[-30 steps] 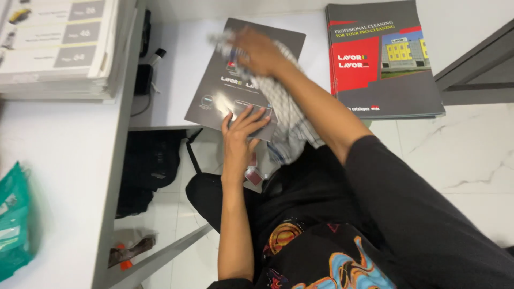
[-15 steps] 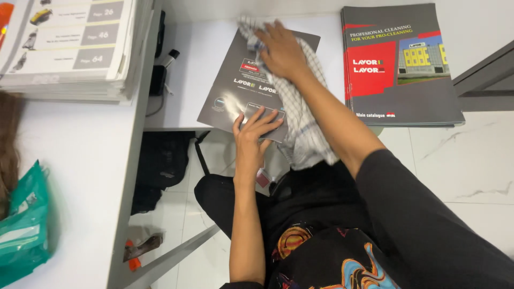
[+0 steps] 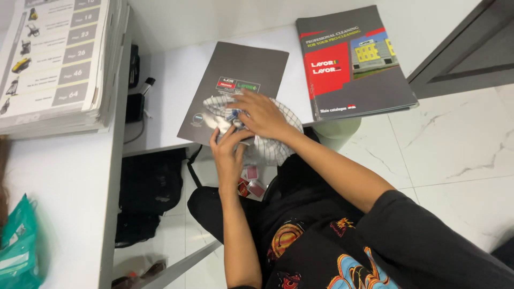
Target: Cleaning and wiping catalog covers with a cloth.
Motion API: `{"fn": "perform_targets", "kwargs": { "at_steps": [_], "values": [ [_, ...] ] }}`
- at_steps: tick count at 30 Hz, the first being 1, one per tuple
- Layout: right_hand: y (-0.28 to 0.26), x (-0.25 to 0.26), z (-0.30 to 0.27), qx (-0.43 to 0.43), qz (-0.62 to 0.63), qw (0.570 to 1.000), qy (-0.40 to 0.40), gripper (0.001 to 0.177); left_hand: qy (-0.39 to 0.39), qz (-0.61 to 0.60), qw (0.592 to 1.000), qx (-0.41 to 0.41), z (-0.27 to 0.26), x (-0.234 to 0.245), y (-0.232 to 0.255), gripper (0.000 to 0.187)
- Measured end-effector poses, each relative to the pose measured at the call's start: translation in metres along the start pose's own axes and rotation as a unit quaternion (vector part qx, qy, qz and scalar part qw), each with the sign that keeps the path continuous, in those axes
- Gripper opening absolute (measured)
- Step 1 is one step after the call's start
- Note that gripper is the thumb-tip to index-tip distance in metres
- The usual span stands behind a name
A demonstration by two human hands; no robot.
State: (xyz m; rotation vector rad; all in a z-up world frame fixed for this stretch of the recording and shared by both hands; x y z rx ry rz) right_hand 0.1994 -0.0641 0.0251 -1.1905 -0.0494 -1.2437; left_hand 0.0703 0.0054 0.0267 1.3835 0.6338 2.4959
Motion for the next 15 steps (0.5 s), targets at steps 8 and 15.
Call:
{"fn": "perform_targets", "kwargs": {
  "at_steps": [8,15],
  "values": [
    [-0.11,0.1,-0.076,0.074,0.2,0.958,0.191,0.062,0.258,-0.238,0.928,0.125,-0.032,0.1,0.021,0.023],
    [-0.144,0.031,-0.007,0.219,0.057,0.97,0.087,0.053,0.216,-0.635,0.713,0.204,-0.023,0.064,-0.056,0.04]
  ]
}}
Point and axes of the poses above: each hand's wrist, its own z-axis towards the middle knuckle, its own x-axis out of the back of the hand, y = z × x, the point moved 8 cm from there along z, towards the middle knuckle, and after that the axes turned 14 degrees about z, right-handed, at the moved point
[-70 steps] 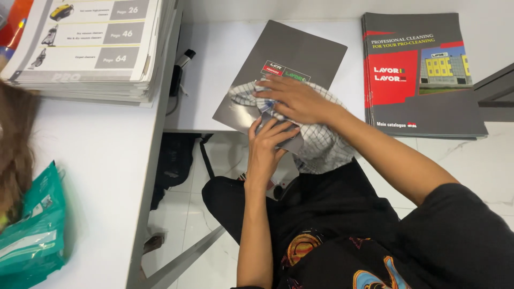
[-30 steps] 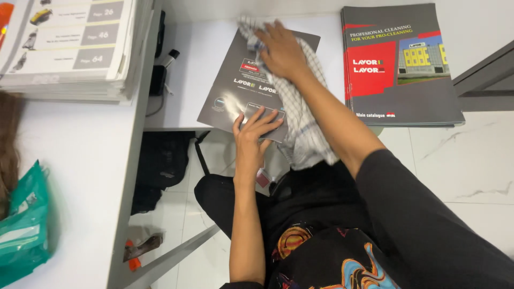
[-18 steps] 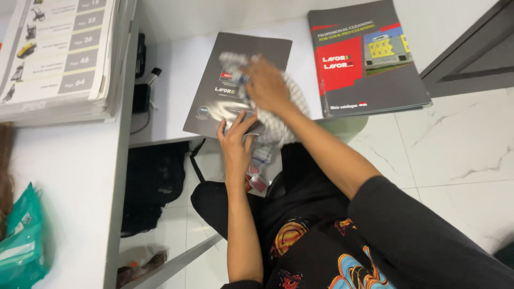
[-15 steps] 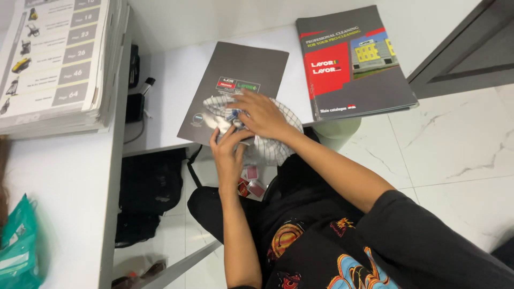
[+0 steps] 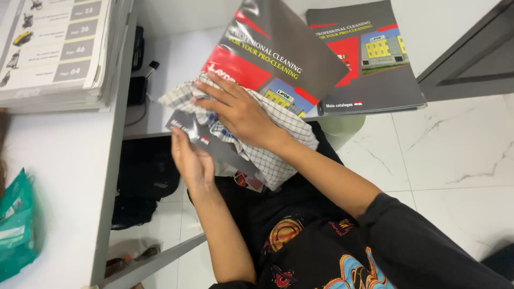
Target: Cleaning and wiping catalog covers with a cloth.
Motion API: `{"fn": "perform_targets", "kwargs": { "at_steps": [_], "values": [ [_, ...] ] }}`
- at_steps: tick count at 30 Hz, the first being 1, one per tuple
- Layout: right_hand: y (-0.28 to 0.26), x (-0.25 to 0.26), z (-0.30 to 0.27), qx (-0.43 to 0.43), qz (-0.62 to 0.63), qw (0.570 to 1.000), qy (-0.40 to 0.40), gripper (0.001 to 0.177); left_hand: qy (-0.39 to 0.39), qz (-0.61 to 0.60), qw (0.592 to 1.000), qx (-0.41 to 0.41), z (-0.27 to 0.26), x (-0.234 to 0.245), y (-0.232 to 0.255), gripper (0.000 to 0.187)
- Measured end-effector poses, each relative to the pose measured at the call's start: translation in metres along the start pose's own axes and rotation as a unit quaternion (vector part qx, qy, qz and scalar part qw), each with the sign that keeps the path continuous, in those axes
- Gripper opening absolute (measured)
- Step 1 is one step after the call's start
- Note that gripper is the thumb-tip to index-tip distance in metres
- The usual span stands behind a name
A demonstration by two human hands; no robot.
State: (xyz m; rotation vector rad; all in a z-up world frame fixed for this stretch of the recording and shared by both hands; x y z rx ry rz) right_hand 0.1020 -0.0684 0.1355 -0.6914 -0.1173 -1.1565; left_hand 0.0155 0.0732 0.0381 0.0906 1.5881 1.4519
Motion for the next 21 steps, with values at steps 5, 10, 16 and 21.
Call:
{"fn": "perform_targets", "kwargs": {
  "at_steps": [5,10,16,21],
  "values": [
    [0.091,-0.087,-0.013,-0.113,0.042,0.978,-0.17,0.051,0.002,0.039,0.997,0.068,0.01,0.038,-0.075,0.04],
    [0.12,-0.098,-0.021,-0.085,0.028,0.97,-0.227,0.052,0.044,0.0,0.998,0.045,0.011,0.042,-0.1,0.03],
    [0.121,-0.086,0.006,-0.082,-0.019,0.968,-0.237,0.056,0.078,-0.024,0.996,0.031,0.016,0.046,-0.105,0.026],
    [0.206,-0.052,0.001,-0.096,-0.046,0.969,-0.222,0.054,0.083,-0.027,0.994,0.061,0.001,0.03,-0.094,0.029]
  ]
}}
Point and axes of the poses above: each hand's wrist, its own z-axis towards the middle knuckle, its own x-axis out of the back of the hand, y = z × x, the point moved 8 cm from there along z, towards the middle knuckle, and after that the axes turned 14 degrees about z, right-handed, at the moved point
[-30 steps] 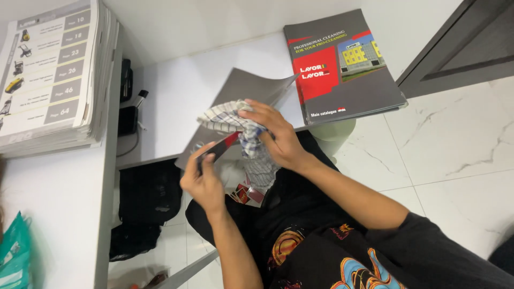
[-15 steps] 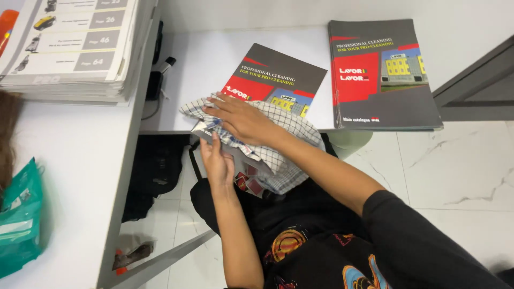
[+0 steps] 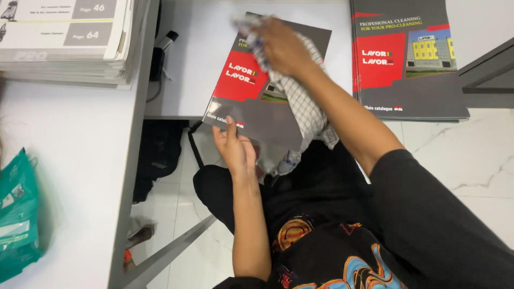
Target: Cleaning and wiping catalog covers with a cloth.
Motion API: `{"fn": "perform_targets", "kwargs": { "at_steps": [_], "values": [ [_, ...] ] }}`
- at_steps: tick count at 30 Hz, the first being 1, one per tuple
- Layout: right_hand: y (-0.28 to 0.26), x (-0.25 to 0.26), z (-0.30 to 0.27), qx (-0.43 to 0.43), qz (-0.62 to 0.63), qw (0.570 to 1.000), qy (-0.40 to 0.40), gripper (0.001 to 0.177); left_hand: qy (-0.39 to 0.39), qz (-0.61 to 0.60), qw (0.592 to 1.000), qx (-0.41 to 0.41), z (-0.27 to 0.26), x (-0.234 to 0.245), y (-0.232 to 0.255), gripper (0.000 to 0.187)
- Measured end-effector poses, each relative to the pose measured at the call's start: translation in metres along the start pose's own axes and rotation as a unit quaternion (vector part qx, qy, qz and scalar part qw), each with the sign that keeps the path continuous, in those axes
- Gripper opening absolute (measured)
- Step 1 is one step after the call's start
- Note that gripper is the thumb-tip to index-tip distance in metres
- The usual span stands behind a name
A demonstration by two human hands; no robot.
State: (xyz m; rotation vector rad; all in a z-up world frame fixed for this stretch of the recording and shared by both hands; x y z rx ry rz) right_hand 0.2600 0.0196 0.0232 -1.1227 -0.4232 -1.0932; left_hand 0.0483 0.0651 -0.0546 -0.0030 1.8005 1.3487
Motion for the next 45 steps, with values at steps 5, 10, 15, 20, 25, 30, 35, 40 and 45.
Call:
{"fn": "perform_targets", "kwargs": {
  "at_steps": [5,10,15,20,25,30,35,40,45],
  "values": [
    [-0.057,-0.01,-0.024,-0.007,-0.053,0.998,0.03,0.054,0.048,-0.022,0.998,-0.044,0.006,0.006,-0.008,0.029],
    [-0.045,0.006,-0.049,-0.023,-0.023,0.999,-0.005,0.053,0.044,-0.017,0.998,-0.039,0.003,0.007,-0.005,0.029],
    [-0.015,0.038,-0.084,-0.155,-0.104,0.979,0.087,0.048,0.052,-0.016,0.997,-0.046,0.002,0.021,-0.018,0.028],
    [-0.159,-0.003,-0.149,0.009,0.115,0.993,0.011,0.047,0.054,-0.006,0.997,-0.045,-0.009,0.005,0.005,0.031],
    [-0.111,-0.07,-0.268,-0.189,0.383,0.9,0.083,0.041,0.005,-0.029,0.998,-0.061,-0.027,0.0,0.026,0.052],
    [-0.147,0.02,-0.266,-0.26,0.424,0.842,0.209,0.088,-0.039,-0.031,0.995,-0.089,-0.087,-0.08,0.07,0.083],
    [-0.186,0.092,-0.265,-0.194,0.295,0.881,0.315,0.08,-0.025,0.059,0.984,-0.168,-0.13,-0.109,0.084,0.084],
    [-0.172,0.118,-0.325,-0.23,0.223,0.874,0.365,0.073,-0.081,0.069,0.976,-0.189,-0.135,-0.115,0.055,0.091],
    [-0.175,0.168,-0.347,-0.245,0.124,0.88,0.386,0.079,-0.15,0.051,0.973,-0.165,-0.13,-0.141,0.02,0.092]
  ]
}}
Point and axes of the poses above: each hand's wrist, its own z-axis towards the middle knuckle, its own x-axis out of the back of the hand, y = z × x, the point moved 8 cm from there along z, towards the middle knuckle, and after that the axes turned 14 degrees about z, right-handed, at the moved point
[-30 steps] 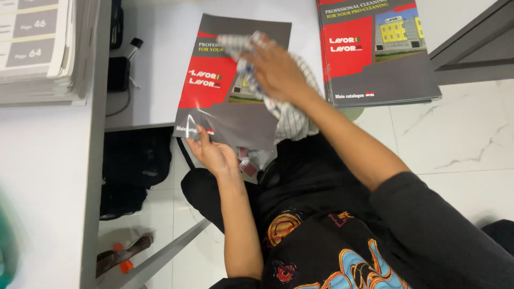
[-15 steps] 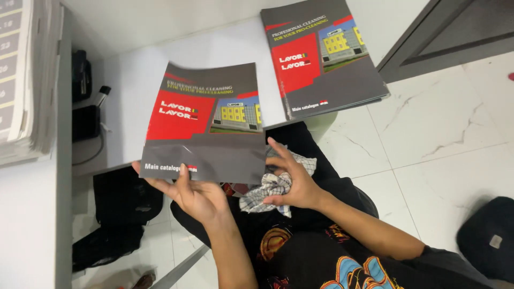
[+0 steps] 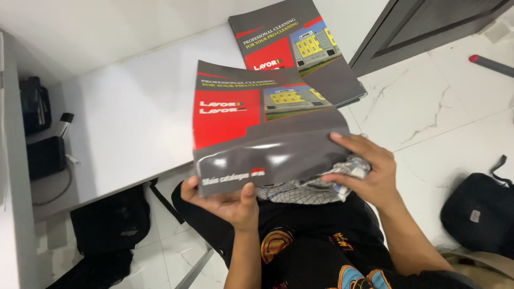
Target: Cleaning and wiping catalog covers with a cloth.
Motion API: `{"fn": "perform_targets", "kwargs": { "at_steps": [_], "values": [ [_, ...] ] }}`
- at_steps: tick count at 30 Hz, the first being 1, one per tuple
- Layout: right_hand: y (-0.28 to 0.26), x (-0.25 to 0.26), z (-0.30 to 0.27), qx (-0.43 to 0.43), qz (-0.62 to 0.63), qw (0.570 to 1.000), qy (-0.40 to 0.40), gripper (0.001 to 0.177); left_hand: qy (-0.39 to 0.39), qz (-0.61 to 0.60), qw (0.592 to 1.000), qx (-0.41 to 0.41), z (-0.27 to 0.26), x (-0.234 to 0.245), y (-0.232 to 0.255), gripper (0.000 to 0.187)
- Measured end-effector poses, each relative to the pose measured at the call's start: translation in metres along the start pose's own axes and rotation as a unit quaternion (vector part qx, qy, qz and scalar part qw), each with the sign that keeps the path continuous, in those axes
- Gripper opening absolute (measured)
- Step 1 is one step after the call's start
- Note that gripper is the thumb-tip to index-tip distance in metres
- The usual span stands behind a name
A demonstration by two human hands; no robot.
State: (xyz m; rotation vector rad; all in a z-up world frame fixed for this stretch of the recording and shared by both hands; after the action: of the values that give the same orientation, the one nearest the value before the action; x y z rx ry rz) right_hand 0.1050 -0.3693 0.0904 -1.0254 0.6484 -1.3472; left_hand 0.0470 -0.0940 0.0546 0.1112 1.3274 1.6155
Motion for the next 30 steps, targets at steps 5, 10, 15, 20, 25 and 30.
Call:
{"fn": "perform_targets", "kwargs": {
  "at_steps": [5,10,15,20,25,30],
  "values": [
    [0.015,0.042,0.021,-0.022,-0.045,0.998,0.037,0.066,-0.181,0.085,0.979,-0.046,0.023,-0.032,-0.033,0.063],
    [0.052,0.07,0.046,-0.071,-0.157,0.984,0.055,0.053,-0.343,0.388,0.855,-0.036,0.046,-0.052,-0.073,0.038],
    [0.082,0.076,0.065,-0.095,-0.25,0.963,0.045,0.043,-0.385,0.475,0.767,-0.194,0.048,-0.084,-0.068,0.036],
    [0.092,0.066,0.079,-0.062,-0.241,0.969,0.014,0.041,-0.366,0.501,0.767,-0.161,0.054,-0.086,-0.08,0.053],
    [0.096,0.063,0.077,-0.077,-0.23,0.97,0.021,0.04,-0.357,0.483,0.786,-0.145,0.054,-0.078,-0.093,0.044],
    [0.097,0.06,0.075,-0.073,-0.223,0.972,0.03,0.04,-0.336,0.494,0.789,-0.141,0.056,-0.077,-0.095,0.037]
  ]
}}
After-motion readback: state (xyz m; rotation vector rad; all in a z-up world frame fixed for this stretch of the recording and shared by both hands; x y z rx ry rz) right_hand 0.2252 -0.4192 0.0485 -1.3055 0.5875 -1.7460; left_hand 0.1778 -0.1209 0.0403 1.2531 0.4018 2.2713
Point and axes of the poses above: each hand's wrist, its own z-axis towards the middle knuckle, its own x-axis out of the back of the hand, y = z × x, the point moved 8 cm from there along z, towards the middle knuckle, and after that the axes turned 14 degrees about z, right-handed, at the moved point
